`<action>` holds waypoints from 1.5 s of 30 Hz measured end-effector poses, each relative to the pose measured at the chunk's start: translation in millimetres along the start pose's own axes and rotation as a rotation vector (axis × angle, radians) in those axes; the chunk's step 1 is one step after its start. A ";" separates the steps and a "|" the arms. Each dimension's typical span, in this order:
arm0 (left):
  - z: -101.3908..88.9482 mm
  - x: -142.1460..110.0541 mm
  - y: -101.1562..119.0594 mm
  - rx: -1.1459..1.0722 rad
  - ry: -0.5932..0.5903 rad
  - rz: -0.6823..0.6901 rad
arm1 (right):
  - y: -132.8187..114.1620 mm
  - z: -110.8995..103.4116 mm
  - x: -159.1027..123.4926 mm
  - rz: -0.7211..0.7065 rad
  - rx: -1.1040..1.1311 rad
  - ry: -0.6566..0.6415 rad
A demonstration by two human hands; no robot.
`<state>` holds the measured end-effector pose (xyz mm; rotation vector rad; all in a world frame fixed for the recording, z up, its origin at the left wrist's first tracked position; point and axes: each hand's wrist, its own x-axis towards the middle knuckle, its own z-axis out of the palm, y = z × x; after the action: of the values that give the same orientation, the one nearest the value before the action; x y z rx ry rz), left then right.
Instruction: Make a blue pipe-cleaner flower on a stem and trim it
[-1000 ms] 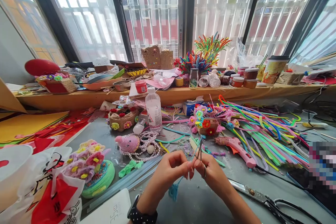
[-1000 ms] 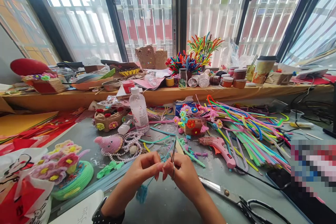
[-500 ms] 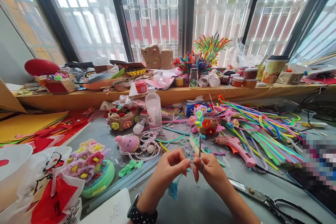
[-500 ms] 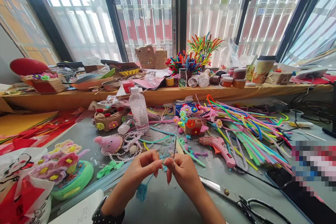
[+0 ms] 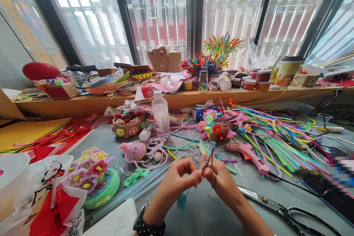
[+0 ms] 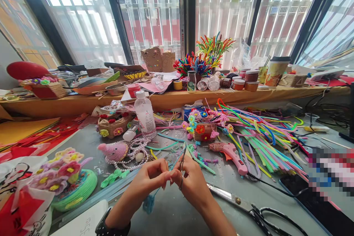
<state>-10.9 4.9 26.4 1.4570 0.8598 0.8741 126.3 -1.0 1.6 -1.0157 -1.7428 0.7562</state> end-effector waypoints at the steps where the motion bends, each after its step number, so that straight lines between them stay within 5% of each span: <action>1: 0.2 -0.2 -0.2 0.016 -0.007 0.004 | 0.5 -0.1 0.0 -0.003 0.009 0.004; 45: -1.6 0.2 -2.1 0.149 0.003 0.024 | 1.2 -1.7 -1.4 0.070 -0.011 -0.014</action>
<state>-12.3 5.9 24.4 1.5985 0.9276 0.8450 128.5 -1.6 0.6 -1.0862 -1.7322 0.8006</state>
